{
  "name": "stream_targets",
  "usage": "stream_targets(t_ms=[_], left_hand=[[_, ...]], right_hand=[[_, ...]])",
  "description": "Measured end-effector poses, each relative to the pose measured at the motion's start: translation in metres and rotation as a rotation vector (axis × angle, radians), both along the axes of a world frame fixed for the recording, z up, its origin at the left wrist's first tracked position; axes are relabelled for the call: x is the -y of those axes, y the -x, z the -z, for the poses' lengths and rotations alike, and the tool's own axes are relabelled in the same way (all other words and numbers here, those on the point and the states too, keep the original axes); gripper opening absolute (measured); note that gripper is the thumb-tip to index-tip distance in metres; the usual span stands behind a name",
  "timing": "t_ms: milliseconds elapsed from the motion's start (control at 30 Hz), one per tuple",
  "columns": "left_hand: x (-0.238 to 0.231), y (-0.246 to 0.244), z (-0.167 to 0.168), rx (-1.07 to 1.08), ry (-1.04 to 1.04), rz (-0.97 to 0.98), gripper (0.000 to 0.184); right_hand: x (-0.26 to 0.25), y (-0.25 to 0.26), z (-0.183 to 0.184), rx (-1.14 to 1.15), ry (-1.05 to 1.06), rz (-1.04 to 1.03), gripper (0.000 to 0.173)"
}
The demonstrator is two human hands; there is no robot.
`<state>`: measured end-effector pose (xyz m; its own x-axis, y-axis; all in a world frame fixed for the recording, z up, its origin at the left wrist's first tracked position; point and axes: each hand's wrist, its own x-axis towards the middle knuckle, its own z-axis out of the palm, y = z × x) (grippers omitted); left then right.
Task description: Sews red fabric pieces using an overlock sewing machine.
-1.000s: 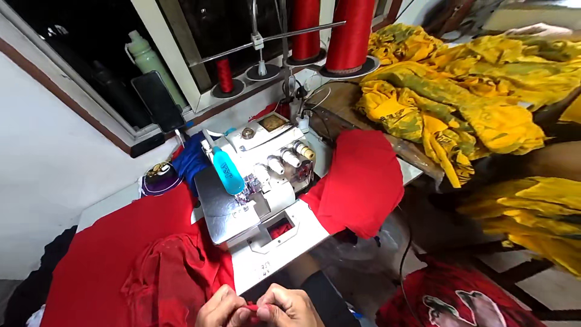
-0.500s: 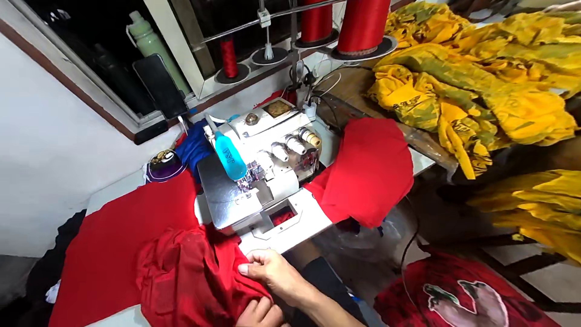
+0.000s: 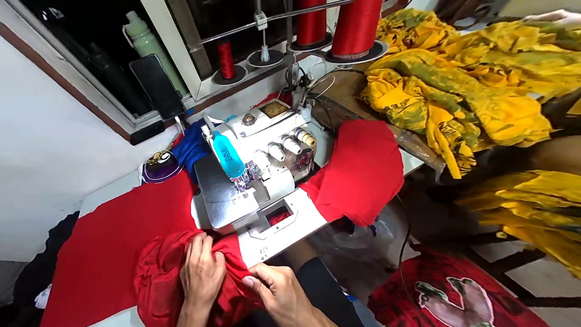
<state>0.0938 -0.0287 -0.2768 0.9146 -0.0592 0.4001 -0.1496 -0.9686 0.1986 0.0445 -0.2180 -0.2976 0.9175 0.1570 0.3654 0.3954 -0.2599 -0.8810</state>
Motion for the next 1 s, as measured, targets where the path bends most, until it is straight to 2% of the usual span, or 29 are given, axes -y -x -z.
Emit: stream_targets(t_ms=[100,167,233,300,367,400,467,500,567,667,767,900,1000], left_hand=[[-0.018,-0.010,-0.034,0.142,0.027,-0.036,0.027],[-0.018,-0.009,-0.063,0.268,0.008,-0.057,0.028],[-0.005,-0.001,-0.080,0.322,-0.022,-0.022,0.029],[0.010,0.008,-0.073,0.323,-0.033,0.052,0.028],[0.017,0.008,-0.059,0.345,-0.007,0.089,0.028],[0.016,0.007,-0.061,0.344,0.007,0.087,0.028],[0.007,0.008,-0.079,0.355,0.003,0.048,0.030],[0.001,0.010,-0.090,0.376,-0.013,0.021,0.031],[-0.009,0.014,-0.103,0.403,-0.018,-0.009,0.033],[-0.012,0.018,-0.086,0.324,0.093,0.066,0.023],[-0.016,0.016,-0.078,0.182,0.238,0.172,0.025],[-0.014,-0.003,-0.111,0.190,0.088,0.207,0.022],[-0.009,-0.022,-0.110,0.210,0.066,0.180,0.016]], right_hand=[[0.006,0.000,0.008,0.181,0.113,0.087,0.023],[0.008,-0.002,0.008,0.181,0.174,0.147,0.022],[0.010,-0.008,-0.003,-0.084,0.101,0.065,0.023],[0.009,-0.023,-0.017,-0.409,-0.052,-0.141,0.047],[-0.001,-0.040,-0.023,-0.574,-0.145,-0.289,0.064],[-0.005,-0.045,-0.024,-0.578,-0.144,-0.315,0.062],[-0.006,-0.048,-0.029,-0.463,-0.090,-0.261,0.037],[-0.004,-0.045,-0.033,-0.380,-0.056,-0.181,0.027],[0.001,-0.043,-0.036,-0.182,-0.001,0.024,0.019],[0.014,-0.045,-0.032,-0.046,0.100,0.215,0.018],[0.025,-0.050,-0.026,0.012,0.123,0.283,0.013],[0.028,-0.056,-0.034,0.042,0.021,0.264,0.010],[0.028,-0.053,-0.033,-0.067,-0.032,0.203,0.012]])
